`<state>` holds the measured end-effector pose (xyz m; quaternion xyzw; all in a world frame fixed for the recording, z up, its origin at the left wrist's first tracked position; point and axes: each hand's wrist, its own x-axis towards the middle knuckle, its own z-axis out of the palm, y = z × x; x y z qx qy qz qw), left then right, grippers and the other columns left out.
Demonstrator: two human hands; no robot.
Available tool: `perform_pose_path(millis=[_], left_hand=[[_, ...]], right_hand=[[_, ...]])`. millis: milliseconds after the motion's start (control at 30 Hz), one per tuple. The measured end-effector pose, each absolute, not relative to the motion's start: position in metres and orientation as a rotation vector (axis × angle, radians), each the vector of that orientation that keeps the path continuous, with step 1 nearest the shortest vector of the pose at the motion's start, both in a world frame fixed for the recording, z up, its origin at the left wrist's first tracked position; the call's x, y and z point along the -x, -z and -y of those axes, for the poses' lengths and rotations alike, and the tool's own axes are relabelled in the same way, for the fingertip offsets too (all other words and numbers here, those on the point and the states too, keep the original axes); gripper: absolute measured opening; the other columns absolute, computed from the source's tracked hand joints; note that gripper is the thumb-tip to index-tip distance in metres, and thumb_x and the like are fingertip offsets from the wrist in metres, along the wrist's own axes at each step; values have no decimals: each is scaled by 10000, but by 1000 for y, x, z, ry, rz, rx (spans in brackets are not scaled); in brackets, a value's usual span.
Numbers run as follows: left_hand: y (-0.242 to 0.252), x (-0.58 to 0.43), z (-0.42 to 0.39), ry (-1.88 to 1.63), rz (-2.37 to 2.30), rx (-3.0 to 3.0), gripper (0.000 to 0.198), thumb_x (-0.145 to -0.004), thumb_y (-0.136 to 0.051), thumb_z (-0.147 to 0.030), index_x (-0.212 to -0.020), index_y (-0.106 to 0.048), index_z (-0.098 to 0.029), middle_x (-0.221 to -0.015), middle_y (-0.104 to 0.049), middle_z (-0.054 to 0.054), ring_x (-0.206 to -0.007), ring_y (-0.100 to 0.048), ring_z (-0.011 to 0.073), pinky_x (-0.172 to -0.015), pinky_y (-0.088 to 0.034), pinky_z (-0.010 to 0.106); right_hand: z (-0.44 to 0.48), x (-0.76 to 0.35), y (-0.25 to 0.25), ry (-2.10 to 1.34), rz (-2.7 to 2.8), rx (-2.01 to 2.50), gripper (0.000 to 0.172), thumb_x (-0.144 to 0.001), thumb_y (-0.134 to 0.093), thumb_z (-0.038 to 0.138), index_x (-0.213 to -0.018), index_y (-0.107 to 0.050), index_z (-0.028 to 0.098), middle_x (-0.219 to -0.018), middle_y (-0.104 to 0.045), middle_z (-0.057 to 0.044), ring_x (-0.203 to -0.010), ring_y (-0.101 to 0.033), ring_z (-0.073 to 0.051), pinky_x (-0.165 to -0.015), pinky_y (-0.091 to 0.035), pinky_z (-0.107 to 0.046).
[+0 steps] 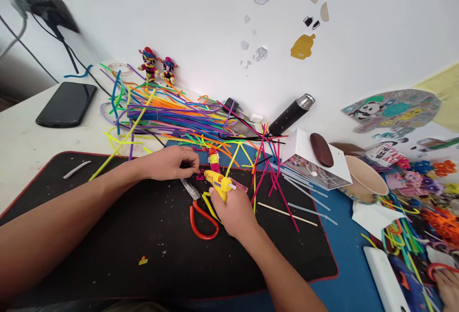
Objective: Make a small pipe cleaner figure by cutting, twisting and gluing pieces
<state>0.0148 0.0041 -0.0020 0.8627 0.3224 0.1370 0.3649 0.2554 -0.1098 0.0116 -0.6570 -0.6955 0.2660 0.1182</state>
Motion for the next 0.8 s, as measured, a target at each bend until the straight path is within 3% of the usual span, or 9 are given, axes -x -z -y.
perform_pose_path(millis=[200,467,567,800], left_hand=[[2,-14,-4,-358,-849,-2209,102,-830,-581,-251,-822,-670,-201,-809,-690,-3,-714,-597,155,-659,-383,251],[3,-13,-4,-382,-890,-2213,140,-843,-585,-302,-818,-683,-207,-755,-692,-30,-644,-564,138,-616,-360,241],[3,-12,-5,-382,-911,-2223,160,-852,-577,-316,-838,-695,-209,-726,-683,-37,-642,-570,140,-625,-365,242],[-1,-4,-13,-636,-988,-2049,256,-904,-575,-421,-918,-685,-189,-872,-759,23,-771,-663,184,-712,-459,263]], right_hand=[[120,-260,-11,-978,1844,1883,474,-986,-518,547,-624,-462,245,-525,-520,4,-503,-493,-163,-490,-361,-281],[133,-258,-9,-975,1758,1814,481,-984,-527,577,-674,-557,210,-528,-510,15,-509,-493,-147,-503,-380,-260],[137,-259,-9,-974,1742,1795,478,-984,-549,585,-737,-634,184,-588,-578,-2,-559,-538,-158,-546,-426,-262],[151,-257,-11,-993,1809,1749,396,-975,-607,515,-992,-771,155,-833,-752,-65,-725,-676,-208,-675,-507,-288]])
